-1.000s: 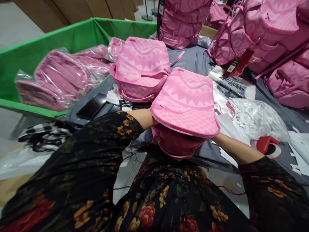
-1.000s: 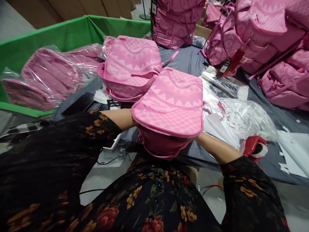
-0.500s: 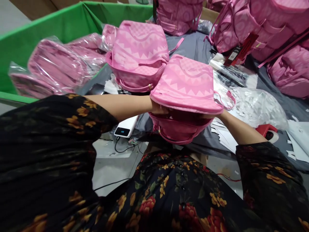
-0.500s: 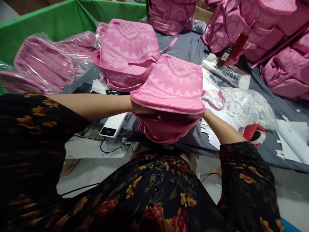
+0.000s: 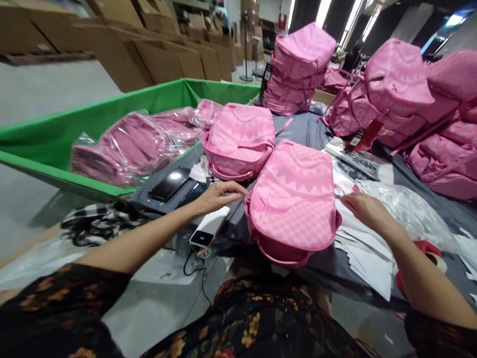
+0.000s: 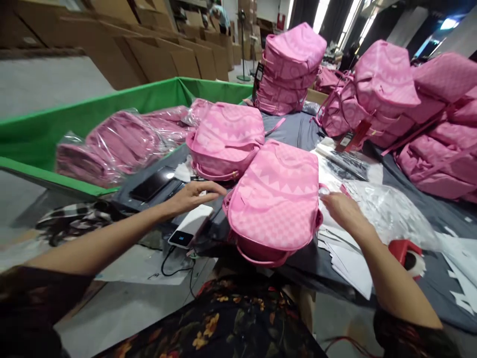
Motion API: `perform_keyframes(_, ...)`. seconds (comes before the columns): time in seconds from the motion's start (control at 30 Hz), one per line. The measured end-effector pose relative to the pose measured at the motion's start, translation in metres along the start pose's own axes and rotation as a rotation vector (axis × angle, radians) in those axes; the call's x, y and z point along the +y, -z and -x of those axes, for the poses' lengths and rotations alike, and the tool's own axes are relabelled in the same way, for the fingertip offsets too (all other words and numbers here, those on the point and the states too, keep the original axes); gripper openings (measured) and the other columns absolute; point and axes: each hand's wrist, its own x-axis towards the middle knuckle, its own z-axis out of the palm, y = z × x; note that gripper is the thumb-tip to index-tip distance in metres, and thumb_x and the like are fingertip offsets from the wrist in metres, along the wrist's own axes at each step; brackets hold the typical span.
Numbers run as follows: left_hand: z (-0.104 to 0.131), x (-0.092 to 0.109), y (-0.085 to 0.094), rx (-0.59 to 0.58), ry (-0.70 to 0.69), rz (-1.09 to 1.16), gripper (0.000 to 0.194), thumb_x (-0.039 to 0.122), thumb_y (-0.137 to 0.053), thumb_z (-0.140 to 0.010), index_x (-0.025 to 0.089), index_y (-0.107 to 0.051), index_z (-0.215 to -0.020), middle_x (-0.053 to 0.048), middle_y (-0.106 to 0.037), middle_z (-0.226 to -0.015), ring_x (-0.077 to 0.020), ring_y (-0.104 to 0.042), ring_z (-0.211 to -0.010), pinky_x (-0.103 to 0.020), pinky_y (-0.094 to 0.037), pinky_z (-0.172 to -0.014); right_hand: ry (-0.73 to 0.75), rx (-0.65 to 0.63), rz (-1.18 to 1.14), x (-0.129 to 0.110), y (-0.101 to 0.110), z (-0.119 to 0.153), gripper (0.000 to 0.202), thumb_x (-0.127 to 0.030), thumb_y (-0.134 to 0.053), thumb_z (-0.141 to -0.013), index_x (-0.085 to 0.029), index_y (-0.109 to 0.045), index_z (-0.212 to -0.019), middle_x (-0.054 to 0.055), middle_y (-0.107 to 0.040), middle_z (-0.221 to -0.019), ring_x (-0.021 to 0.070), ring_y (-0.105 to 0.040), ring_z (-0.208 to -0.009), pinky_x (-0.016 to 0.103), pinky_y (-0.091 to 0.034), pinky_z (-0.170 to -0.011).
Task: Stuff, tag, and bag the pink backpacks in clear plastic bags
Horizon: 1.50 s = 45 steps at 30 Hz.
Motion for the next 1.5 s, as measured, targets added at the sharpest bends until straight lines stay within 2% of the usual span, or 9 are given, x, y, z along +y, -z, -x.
perform_keyframes(0.07, -0.016, -0.016, -0.016, 0.232, 0.124, 0.041, 0.036, 0.043, -0.06, -0.084, 0.019, -0.076, -0.106, -0.009, -0.075, -0.111, -0.0269, -0.068, -0.107, -0.042, -0.051, -0.103, 0.097, -0.042, -0.158, -0.047, 0.003, -0.037, 0.03, -0.024, -0.047, -0.1, -0.02, -0.076, -0.103, 0.011, -0.077, -0.103, 0.0206, -0.07, -0.088, 0.029, -0.051, -0.077)
perform_keyframes(0.2, -0.049, -0.039, -0.065, 0.281, 0.221, 0.118, 0.034, 0.038, -0.056, -0.085, 0.017, -0.075, -0.104, -0.01, -0.074, -0.108, -0.0272, -0.067, -0.107, -0.042, -0.052, -0.102, 0.23, -0.174, -0.236, -0.149, -0.007, -0.113, 0.026, -0.027, -0.055, -0.099, -0.014, -0.072, -0.113, 0.012, -0.075, -0.112, 0.019, -0.069, -0.093, 0.025, -0.048, -0.075)
perform_keyframes(0.37, -0.052, -0.049, -0.09, 0.3, 0.173, 0.161, 0.035, 0.034, -0.054, -0.091, 0.019, -0.071, -0.117, -0.011, -0.066, -0.131, -0.0257, -0.059, -0.128, -0.04, -0.043, -0.116, 0.293, -0.399, 0.01, -0.2, -0.022, -0.13, 0.028, -0.033, -0.062, -0.094, -0.01, -0.073, -0.106, 0.018, -0.075, -0.112, 0.0254, -0.07, -0.095, 0.027, -0.047, -0.071)
perform_keyframes(0.57, -0.068, -0.052, -0.102, 0.41, 0.216, 0.269, 0.038, 0.021, -0.061, -0.084, 0.019, -0.064, -0.122, -0.01, -0.059, -0.138, -0.0233, -0.061, -0.124, -0.038, -0.048, -0.111, 0.491, -0.288, 0.031, -0.201, -0.037, -0.101, 0.021, -0.017, -0.047, -0.101, -0.009, -0.065, -0.11, 0.015, -0.073, -0.102, 0.0223, -0.068, -0.086, 0.03, -0.048, -0.073)
perform_keyframes(0.87, -0.078, -0.035, -0.14, 0.531, 0.297, 0.173, 0.035, 0.015, -0.049, -0.09, 0.018, -0.059, -0.123, -0.011, -0.067, -0.124, -0.0269, -0.063, -0.117, -0.042, -0.051, -0.104, 0.672, -0.107, -0.184, -0.169, -0.056, -0.094, 0.019, -0.029, -0.049, -0.105, -0.019, -0.064, -0.111, 0.007, -0.068, -0.103, 0.0158, -0.062, -0.086, 0.026, -0.047, -0.073)
perform_keyframes(1.03, -0.078, -0.018, -0.095, 0.28, 0.142, -0.077, 0.02, 0.018, -0.051, -0.094, 0.017, -0.065, -0.108, -0.007, -0.073, -0.106, -0.0215, -0.069, -0.097, -0.031, -0.053, -0.087, 0.565, 0.134, -0.02, -0.131, -0.071, -0.163, 0.027, -0.018, -0.052, -0.101, -0.02, -0.066, -0.123, 0.013, -0.066, -0.13, 0.0258, -0.054, -0.125, 0.044, -0.04, -0.107)
perform_keyframes(1.2, -0.002, 0.011, -0.045, -0.095, -0.146, -0.619, 0.022, 0.016, -0.049, -0.096, 0.017, -0.062, -0.078, -0.002, -0.064, -0.073, -0.0153, -0.061, -0.066, -0.025, -0.042, -0.066, 0.622, 0.148, 0.146, -0.114, -0.082, -0.206, 0.023, -0.017, -0.05, -0.099, -0.02, -0.072, -0.104, 0.01, -0.07, -0.11, 0.0256, -0.057, -0.114, 0.05, -0.026, -0.118)
perform_keyframes(1.33, 0.051, 0.062, -0.1, -0.262, -0.304, -0.679, 0.027, 0.026, -0.045, -0.102, 0.018, -0.064, -0.085, -0.002, -0.068, -0.074, -0.0141, -0.059, -0.06, -0.025, -0.037, -0.057, 0.565, 0.191, 0.195, -0.126, -0.081, -0.223, 0.025, -0.015, -0.046, -0.099, -0.018, -0.071, -0.104, 0.011, -0.068, -0.108, 0.0259, -0.056, -0.11, 0.052, -0.023, -0.12)
perform_keyframes(1.5, 0.008, 0.117, -0.186, -0.339, -0.174, -0.6, 0.029, 0.022, -0.044, -0.101, 0.015, -0.069, -0.086, -0.007, -0.071, -0.077, -0.0179, -0.064, -0.068, -0.027, -0.043, -0.063, 0.383, 0.243, 0.095, -0.135, -0.06, -0.2, 0.026, -0.016, -0.047, -0.101, -0.017, -0.066, -0.119, 0.015, -0.063, -0.125, 0.0268, -0.057, -0.112, 0.045, -0.041, -0.104)
